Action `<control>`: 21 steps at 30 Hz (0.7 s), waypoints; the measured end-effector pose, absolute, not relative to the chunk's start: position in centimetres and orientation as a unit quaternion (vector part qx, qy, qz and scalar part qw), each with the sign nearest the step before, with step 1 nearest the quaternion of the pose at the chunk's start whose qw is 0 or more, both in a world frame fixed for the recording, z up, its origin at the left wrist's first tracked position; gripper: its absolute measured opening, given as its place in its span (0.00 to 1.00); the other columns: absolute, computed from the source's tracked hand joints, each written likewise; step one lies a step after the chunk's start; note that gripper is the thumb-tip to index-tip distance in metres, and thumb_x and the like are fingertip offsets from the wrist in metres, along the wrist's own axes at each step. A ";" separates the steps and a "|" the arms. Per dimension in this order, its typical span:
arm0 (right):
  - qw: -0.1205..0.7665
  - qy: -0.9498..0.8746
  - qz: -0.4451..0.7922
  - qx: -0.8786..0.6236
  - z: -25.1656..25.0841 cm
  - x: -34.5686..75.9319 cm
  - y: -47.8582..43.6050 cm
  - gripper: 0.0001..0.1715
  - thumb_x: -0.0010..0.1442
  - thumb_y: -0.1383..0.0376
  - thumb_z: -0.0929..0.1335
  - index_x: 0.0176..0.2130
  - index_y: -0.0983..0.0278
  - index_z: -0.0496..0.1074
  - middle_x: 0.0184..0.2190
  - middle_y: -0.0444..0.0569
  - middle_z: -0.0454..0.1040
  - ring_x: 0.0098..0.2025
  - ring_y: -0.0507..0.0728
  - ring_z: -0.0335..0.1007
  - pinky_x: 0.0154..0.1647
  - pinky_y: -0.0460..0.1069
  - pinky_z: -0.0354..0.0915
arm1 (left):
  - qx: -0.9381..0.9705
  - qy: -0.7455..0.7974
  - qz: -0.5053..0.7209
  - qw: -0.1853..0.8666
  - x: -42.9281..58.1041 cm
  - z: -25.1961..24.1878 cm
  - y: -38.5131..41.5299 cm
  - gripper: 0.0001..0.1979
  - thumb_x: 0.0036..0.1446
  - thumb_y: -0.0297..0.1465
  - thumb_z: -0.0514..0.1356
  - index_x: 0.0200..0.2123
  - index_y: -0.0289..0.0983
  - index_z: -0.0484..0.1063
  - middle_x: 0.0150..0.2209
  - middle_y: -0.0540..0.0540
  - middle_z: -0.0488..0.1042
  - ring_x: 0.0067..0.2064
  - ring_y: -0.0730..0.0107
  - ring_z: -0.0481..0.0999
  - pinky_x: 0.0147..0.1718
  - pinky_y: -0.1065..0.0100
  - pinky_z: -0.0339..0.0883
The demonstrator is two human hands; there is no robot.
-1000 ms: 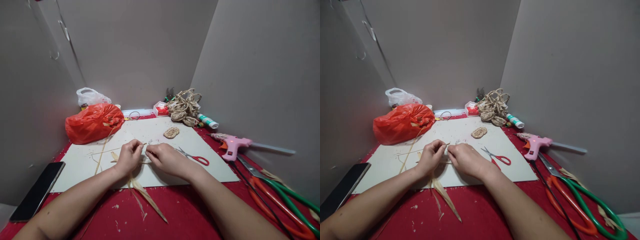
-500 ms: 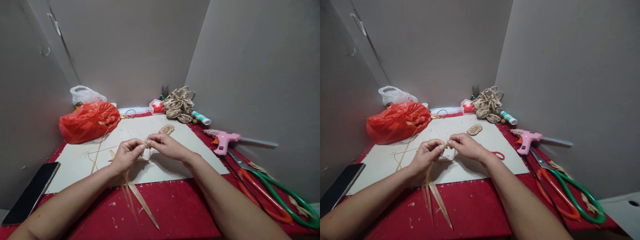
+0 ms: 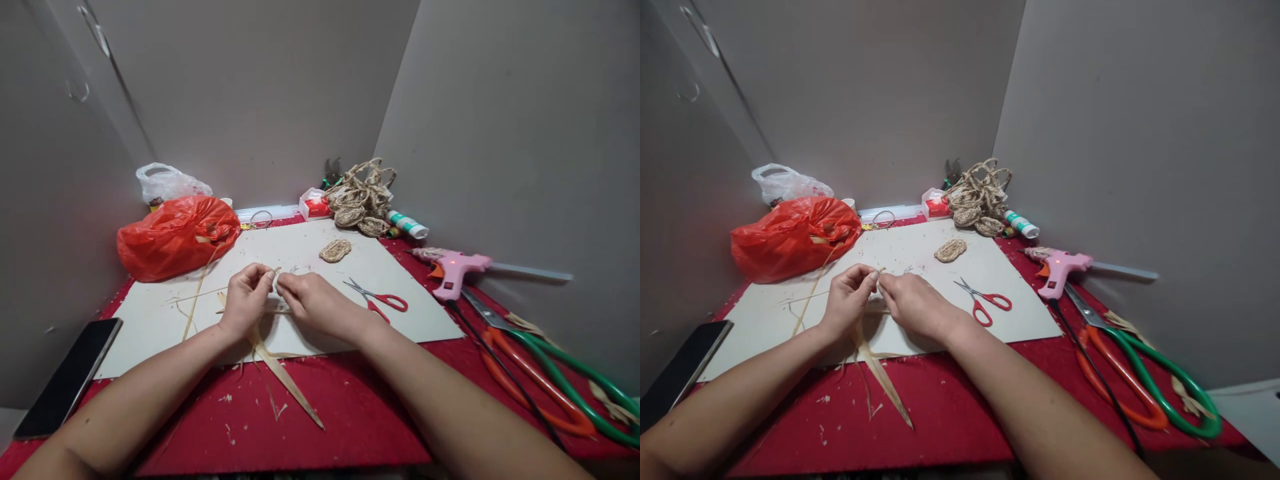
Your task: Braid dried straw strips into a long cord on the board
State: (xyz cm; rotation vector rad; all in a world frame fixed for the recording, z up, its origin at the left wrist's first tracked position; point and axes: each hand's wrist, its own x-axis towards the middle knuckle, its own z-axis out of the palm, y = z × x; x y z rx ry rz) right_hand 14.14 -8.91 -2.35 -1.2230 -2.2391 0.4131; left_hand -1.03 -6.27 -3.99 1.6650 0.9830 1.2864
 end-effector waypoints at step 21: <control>0.278 -0.807 0.067 -0.517 -1.7 16.8 -7.7 0.13 0.60 0.67 0.60 0.26 0.65 0.66 0.22 0.48 0.68 0.23 0.51 0.58 0.28 0.46 0.50 | 0.654 0.390 0.407 0.504 -1.0 -4.6 -5.7 0.10 0.51 0.36 0.59 0.27 0.35 0.69 0.20 0.53 0.66 0.21 0.79 0.62 0.23 0.75 0.56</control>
